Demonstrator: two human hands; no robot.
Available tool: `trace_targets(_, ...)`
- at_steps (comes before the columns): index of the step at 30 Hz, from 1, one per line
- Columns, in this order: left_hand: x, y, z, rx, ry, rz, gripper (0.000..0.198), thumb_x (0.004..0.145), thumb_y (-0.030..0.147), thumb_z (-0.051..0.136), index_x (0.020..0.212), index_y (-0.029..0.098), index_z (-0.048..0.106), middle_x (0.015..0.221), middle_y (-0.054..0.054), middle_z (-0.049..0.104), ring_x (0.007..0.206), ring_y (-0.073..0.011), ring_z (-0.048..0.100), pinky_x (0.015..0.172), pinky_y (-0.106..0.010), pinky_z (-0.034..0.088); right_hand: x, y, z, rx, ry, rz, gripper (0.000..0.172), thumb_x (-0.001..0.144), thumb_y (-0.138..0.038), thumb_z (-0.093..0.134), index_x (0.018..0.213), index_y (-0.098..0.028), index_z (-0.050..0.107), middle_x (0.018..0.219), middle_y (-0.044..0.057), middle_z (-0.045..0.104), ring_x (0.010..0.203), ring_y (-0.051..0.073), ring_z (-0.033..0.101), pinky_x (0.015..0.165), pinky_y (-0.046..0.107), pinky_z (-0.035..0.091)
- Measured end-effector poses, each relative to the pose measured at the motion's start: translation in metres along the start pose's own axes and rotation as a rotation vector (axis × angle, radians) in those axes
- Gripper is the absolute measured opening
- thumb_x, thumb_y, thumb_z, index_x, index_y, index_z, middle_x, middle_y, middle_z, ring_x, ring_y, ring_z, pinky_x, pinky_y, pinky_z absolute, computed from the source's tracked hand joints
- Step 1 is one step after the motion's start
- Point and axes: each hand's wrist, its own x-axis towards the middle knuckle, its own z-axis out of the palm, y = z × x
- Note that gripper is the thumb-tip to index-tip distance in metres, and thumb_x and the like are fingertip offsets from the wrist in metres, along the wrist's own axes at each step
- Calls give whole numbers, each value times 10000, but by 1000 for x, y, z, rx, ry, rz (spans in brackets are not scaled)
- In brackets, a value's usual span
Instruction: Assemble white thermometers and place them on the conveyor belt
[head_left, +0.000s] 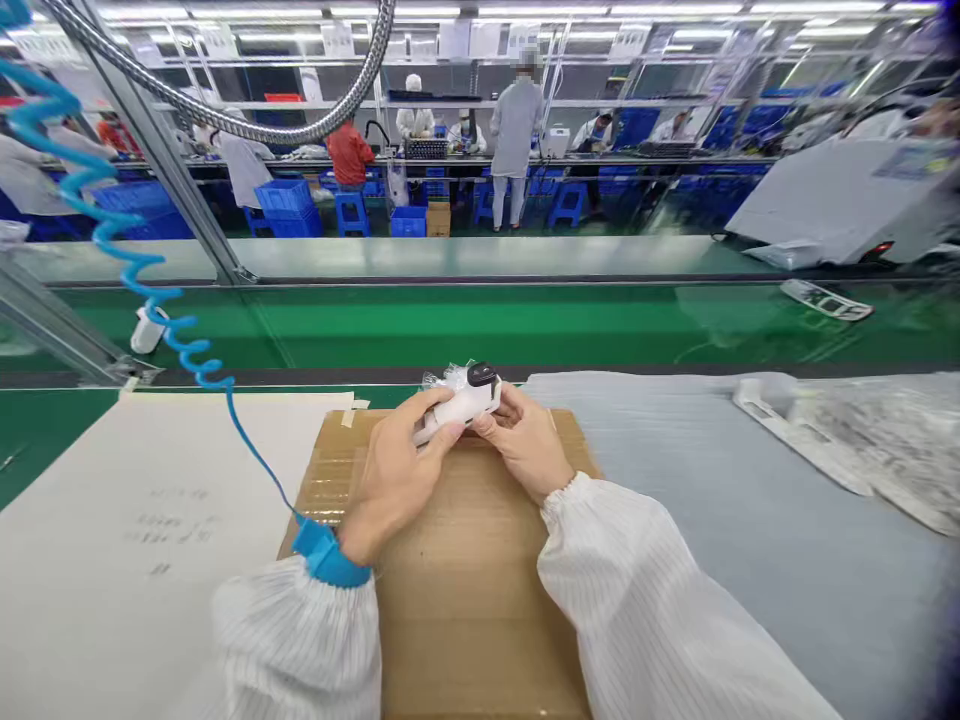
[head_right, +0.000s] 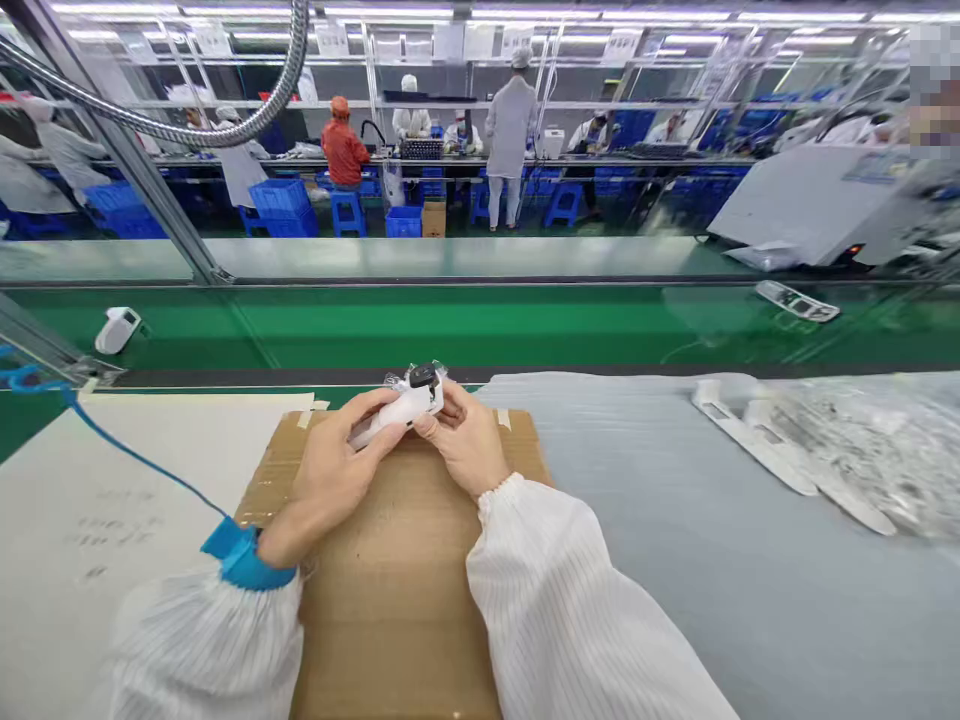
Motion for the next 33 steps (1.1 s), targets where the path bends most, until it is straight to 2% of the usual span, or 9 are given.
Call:
trace_targets(6,0,3,1,-199,-17,-40,353,890,368,667,1216,238,632,1265,-34,667,1136,-202,633,993,-333,498,-2,-2,-2,21,40,2,502,638,-435,893,1056,-230,704,1031,36,769,984,215,708,894,353,560)
trace_targets(10,-3,9,1,-81,-61,34,339,943,368,592,1262,255,618,1273,-30,665,1131,-196,631,987,-325,488,-4,-8,6,103,80,48,488,633,-447,897,1027,-224,715,1015,31,761,987,201,687,916,329,529)
trace_targets(14,-11,19,7,205,-160,151,370,1013,355,438,1341,241,565,1256,-74,674,1111,-247,651,945,-374,493,-9,-23,22,509,158,318,481,842,-668,613,908,-199,698,862,40,735,919,201,675,874,343,539)
trace_targets(17,-17,29,13,441,-314,104,414,998,424,458,1351,225,544,1034,-90,740,901,-290,712,748,-364,517,-12,-34,29,789,274,489,549,979,-602,371,676,-201,594,477,-18,509,640,158,620,691,291,543)
trace_targets(20,-18,33,16,577,-356,123,439,993,461,456,1351,219,532,887,-79,744,788,-294,717,659,-343,493,-12,-40,26,884,281,510,573,1002,-553,306,579,-213,487,379,-53,297,500,133,519,579,254,503)
trace_targets(22,-16,29,15,630,-307,104,412,1008,464,410,1294,213,568,896,-84,741,780,-293,713,644,-350,493,-11,-41,22,853,189,511,558,1004,-570,312,658,-203,550,457,-30,442,573,148,572,625,279,529)
trace_targets(25,-13,20,9,602,-82,87,397,1002,474,424,1271,219,566,1085,-98,720,975,-296,691,738,-382,527,-11,-37,22,759,31,453,428,1000,-529,421,857,-186,634,791,31,680,811,174,660,815,324,554)
trace_targets(29,-12,14,5,406,100,220,479,969,461,530,1376,217,468,1313,-97,633,1184,-247,609,948,-392,511,-18,-27,34,668,-116,392,267,949,-429,596,1027,-183,662,1032,64,714,1073,197,643,1015,356,493)
trace_targets(33,-13,17,12,462,140,386,352,1014,384,450,1281,178,550,1262,-103,658,1123,-241,631,920,-387,522,-26,-21,46,690,-47,380,215,908,-395,662,975,-192,679,1045,63,726,1172,211,610,1092,391,453)
